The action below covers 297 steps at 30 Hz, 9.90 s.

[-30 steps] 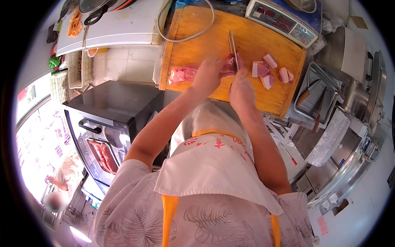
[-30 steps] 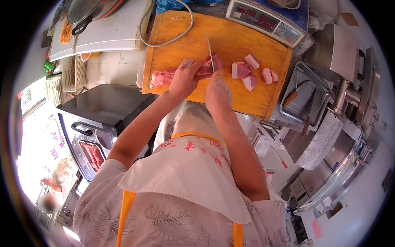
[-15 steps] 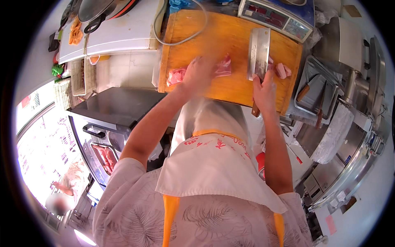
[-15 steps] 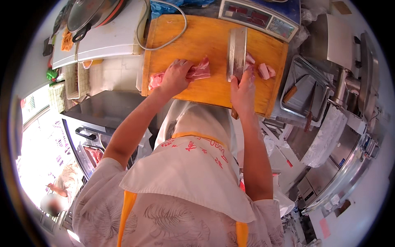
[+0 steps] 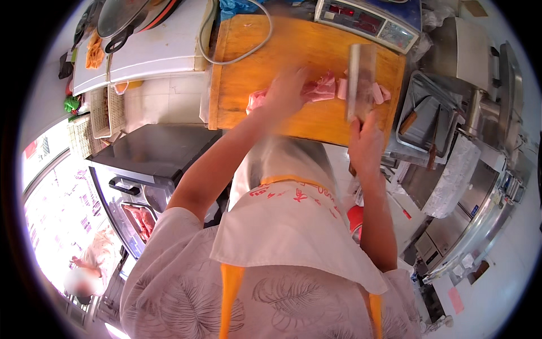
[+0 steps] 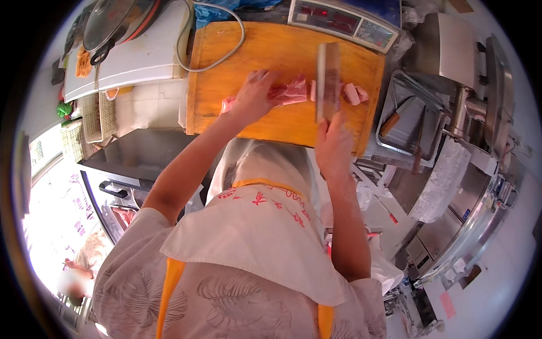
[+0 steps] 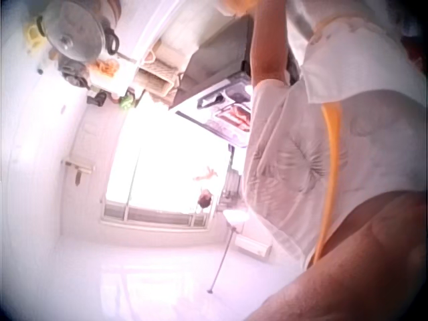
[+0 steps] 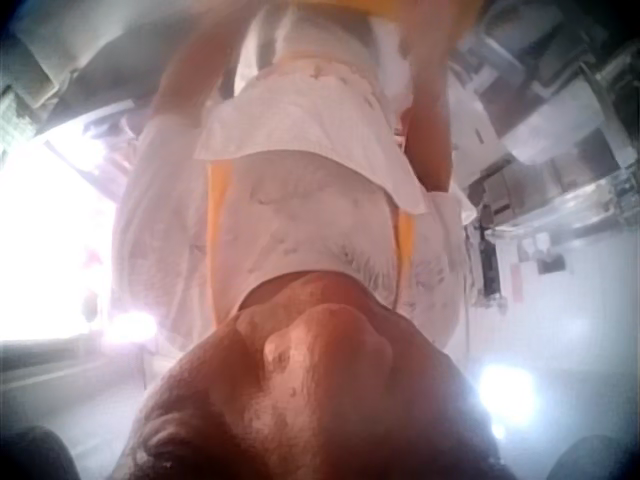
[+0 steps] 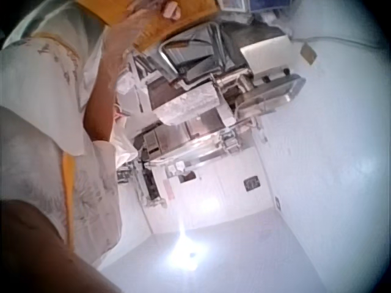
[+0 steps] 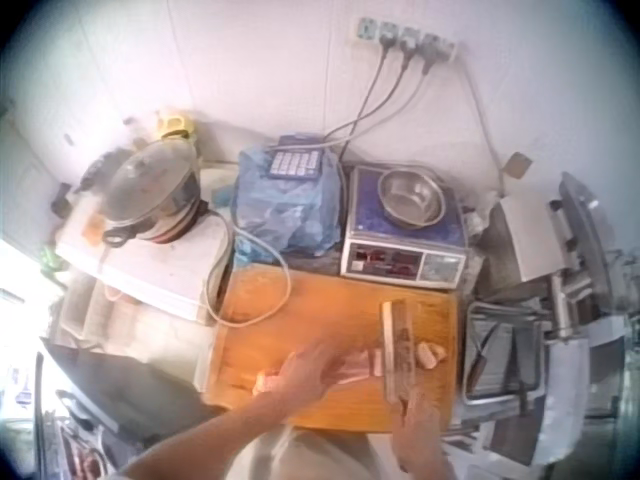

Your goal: The person washes a metal bowl in a sink, then retrieves a piece of pork belly from a display case. They place the meat on a cutting board, weigh it on a digital scale, and proceed to chop it into smaller cubes using a cleaver.

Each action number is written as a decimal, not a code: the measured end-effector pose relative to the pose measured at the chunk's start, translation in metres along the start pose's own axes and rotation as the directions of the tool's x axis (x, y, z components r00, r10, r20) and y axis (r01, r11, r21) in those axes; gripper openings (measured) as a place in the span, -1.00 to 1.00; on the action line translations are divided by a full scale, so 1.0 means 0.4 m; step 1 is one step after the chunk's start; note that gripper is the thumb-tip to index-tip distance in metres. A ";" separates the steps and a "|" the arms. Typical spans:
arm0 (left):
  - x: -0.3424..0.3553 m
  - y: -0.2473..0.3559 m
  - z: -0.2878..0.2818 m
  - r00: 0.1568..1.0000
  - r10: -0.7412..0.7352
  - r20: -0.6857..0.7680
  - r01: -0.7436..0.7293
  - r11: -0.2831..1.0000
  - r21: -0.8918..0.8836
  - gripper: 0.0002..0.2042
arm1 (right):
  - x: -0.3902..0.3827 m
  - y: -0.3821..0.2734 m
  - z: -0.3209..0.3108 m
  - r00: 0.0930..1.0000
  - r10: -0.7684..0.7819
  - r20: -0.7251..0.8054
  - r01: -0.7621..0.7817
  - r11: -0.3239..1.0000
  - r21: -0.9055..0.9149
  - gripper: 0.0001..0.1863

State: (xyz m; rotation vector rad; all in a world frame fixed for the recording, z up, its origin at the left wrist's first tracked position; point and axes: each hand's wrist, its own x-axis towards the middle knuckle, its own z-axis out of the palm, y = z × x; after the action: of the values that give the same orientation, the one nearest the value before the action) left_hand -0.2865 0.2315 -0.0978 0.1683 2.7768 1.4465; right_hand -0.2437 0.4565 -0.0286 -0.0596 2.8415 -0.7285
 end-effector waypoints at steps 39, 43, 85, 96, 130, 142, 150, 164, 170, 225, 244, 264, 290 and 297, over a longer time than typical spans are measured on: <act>-0.037 -0.047 -0.001 0.992 -0.096 0.082 0.089 0.993 0.078 -0.77 | 0.093 -0.021 0.207 0.980 -0.039 0.193 0.045 0.999 -0.024 -0.40; -0.075 -0.048 0.018 0.998 -0.062 0.032 0.059 0.992 0.108 -0.76 | 0.155 -0.038 0.207 0.975 -0.066 0.211 0.070 0.998 -0.008 -0.44; -0.171 -0.017 -0.095 0.998 -0.062 -0.027 0.068 0.941 0.333 -0.46 | 0.014 -0.089 0.049 0.992 -0.045 0.118 0.035 0.995 0.090 -0.66; -0.153 -0.089 -0.046 0.999 -0.038 -0.008 0.038 0.951 0.306 -0.53 | -0.019 -0.133 0.131 0.934 -0.023 0.356 0.062 0.993 -0.100 -0.45; -0.071 -0.128 -0.050 0.998 -0.050 -0.040 0.053 0.997 0.059 -0.76 | 0.016 -0.147 0.145 0.940 0.049 0.337 -0.017 0.995 -0.096 -0.48; -0.117 -0.079 -0.065 0.996 0.015 -0.090 0.003 0.982 0.187 -0.66 | 0.104 0.007 0.215 0.991 -0.044 0.124 0.026 0.989 0.148 -0.60; -0.115 -0.148 -0.034 0.974 -0.198 -0.114 0.188 0.978 -0.090 -0.61 | -0.020 -0.170 0.061 0.970 0.013 0.242 -0.010 1.000 -0.014 -0.67; -0.063 -0.090 -0.069 0.997 0.040 -0.069 -0.034 0.996 0.077 -0.63 | 0.059 -0.150 0.227 0.966 0.038 0.256 -0.031 0.999 -0.031 -0.62; -0.089 -0.137 -0.045 0.986 -0.158 0.047 0.159 0.987 -0.007 -0.63 | 0.098 -0.058 0.230 0.979 0.069 0.191 -0.094 0.988 0.124 -0.65; -0.125 -0.159 -0.021 0.959 -0.281 -0.047 0.251 0.912 -0.324 -0.76 | -0.043 -0.184 0.119 0.946 0.007 0.325 0.025 0.995 -0.093 -0.42; -0.108 -0.107 -0.041 0.961 -0.276 0.030 0.271 0.908 -0.321 -0.79 | 0.062 -0.064 0.243 0.983 0.008 0.184 -0.061 0.956 0.288 -0.71; -0.129 -0.189 0.004 0.979 -0.081 -0.186 0.044 0.980 -0.195 -0.86 | -0.031 -0.154 0.189 0.896 0.010 0.445 0.079 0.980 -0.180 -0.45; -0.126 -0.096 -0.011 0.955 0.026 -0.297 -0.012 0.999 0.050 -0.82 | -0.012 -0.071 0.115 0.977 -0.072 0.201 0.006 0.950 0.312 -0.66; -0.114 0.007 0.029 0.922 -0.201 -0.332 0.129 0.966 -0.224 -0.79 | -0.003 -0.050 0.099 0.977 -0.060 0.206 -0.022 0.927 0.374 -0.67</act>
State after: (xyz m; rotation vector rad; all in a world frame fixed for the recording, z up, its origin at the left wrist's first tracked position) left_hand -0.2403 0.2382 -0.1041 -0.3573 2.7855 1.8530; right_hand -0.2344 0.4205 -0.0525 -0.0996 2.4561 -1.1802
